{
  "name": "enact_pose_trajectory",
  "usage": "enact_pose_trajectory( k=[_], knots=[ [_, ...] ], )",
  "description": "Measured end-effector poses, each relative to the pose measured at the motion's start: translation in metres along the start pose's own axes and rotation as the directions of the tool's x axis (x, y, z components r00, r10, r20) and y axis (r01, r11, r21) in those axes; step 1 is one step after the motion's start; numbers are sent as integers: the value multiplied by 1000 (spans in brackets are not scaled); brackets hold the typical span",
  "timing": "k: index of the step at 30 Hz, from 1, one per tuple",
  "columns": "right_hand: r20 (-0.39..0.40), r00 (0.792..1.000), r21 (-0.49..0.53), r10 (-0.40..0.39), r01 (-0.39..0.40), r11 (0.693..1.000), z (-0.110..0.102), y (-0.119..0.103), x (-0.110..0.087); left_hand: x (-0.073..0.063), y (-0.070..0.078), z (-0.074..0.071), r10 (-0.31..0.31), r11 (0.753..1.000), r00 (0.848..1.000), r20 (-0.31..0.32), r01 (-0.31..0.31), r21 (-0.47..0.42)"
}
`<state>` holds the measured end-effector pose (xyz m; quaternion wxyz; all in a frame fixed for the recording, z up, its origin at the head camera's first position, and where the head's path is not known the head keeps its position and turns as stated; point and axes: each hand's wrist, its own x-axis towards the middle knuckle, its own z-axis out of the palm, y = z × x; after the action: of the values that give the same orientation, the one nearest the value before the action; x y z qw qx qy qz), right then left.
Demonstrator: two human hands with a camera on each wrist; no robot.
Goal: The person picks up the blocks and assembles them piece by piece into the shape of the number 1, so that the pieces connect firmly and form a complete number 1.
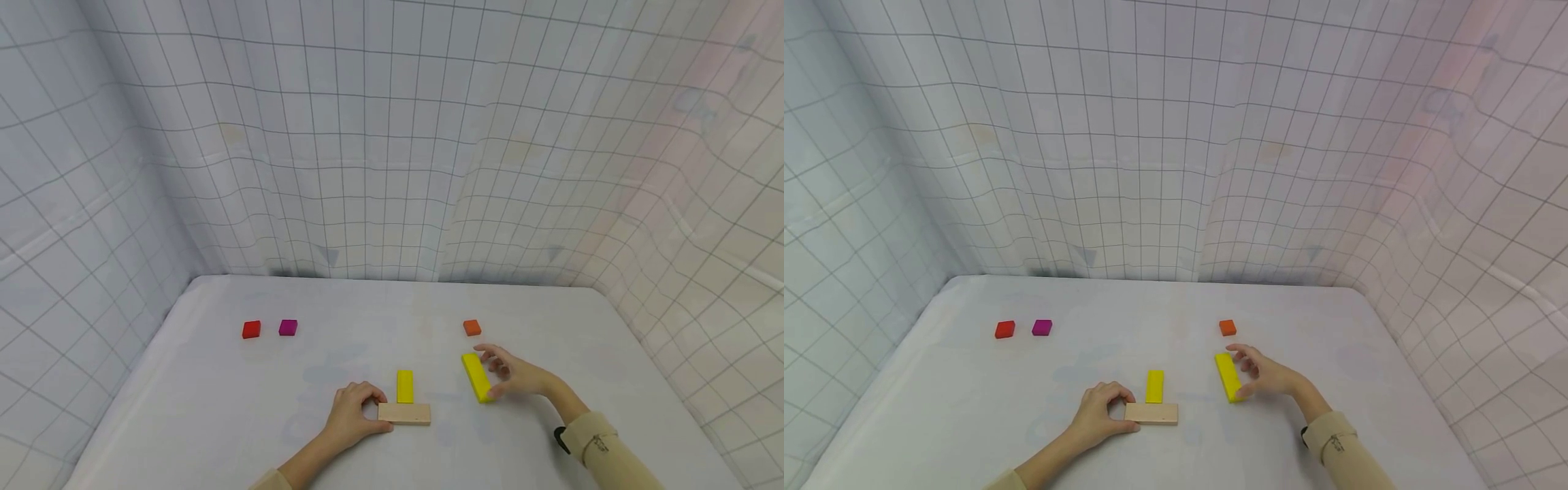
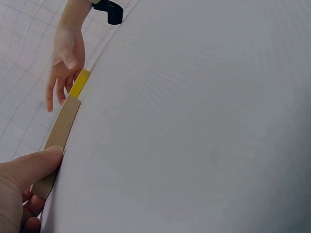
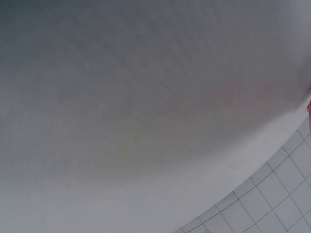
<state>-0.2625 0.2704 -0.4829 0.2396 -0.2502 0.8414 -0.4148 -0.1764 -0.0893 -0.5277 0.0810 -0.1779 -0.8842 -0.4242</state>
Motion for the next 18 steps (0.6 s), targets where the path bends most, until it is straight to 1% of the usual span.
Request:
enact_pose_trajectory(
  k=[5,18],
  knots=[
    [12,1000,-6,-3,3,1000,0,3,0,0,-1,1,0,1000,1000,0,0,6],
    [57,997,-25,59,-57,998,-1,-1,0,-1,-3,3,30,1000,999,-33,-30,-1]
  ],
)
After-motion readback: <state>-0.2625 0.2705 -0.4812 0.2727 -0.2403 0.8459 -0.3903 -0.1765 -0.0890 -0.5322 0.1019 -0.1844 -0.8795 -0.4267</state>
